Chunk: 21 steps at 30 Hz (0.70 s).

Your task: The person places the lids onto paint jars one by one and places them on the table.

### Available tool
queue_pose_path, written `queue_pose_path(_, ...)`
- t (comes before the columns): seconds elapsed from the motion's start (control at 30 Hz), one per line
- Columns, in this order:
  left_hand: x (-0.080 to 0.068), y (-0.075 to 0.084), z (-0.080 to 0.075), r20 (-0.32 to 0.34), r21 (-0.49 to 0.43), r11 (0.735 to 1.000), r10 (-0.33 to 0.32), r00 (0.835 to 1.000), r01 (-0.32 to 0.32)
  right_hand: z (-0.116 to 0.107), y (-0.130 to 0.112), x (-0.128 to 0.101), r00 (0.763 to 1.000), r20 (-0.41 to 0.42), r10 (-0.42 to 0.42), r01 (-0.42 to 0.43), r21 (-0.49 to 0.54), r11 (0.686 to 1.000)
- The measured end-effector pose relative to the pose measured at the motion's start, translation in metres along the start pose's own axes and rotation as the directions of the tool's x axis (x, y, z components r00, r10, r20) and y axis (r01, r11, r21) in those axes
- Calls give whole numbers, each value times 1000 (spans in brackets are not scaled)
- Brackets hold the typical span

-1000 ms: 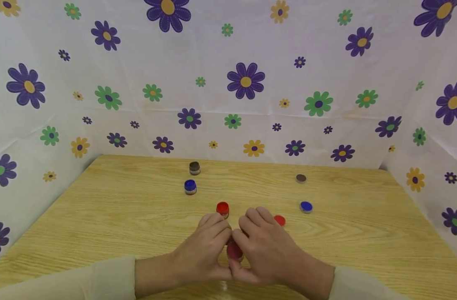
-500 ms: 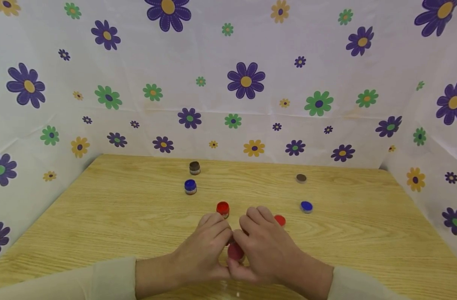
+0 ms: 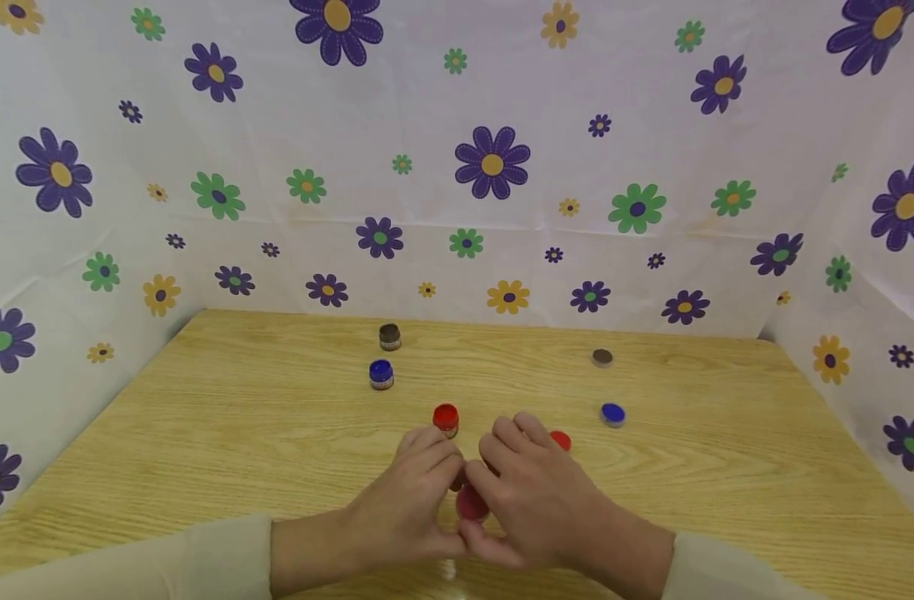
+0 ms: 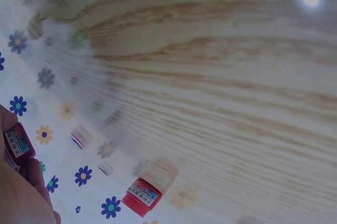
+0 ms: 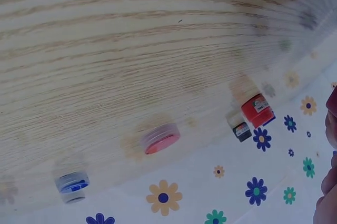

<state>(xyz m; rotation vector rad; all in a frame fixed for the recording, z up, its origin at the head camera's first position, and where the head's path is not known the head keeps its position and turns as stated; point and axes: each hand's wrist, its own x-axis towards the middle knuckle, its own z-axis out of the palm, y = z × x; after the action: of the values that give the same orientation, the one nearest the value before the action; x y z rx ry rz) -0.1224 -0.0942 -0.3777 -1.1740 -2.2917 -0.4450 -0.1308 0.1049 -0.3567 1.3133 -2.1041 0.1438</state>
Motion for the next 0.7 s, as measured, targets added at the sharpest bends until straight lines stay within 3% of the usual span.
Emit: queue_pose_path(0.7, 2, 0, 2, -48, 76, 995, 63, 997, -59, 5, -3, 3, 997, -78, -24, 21, -42, 999)
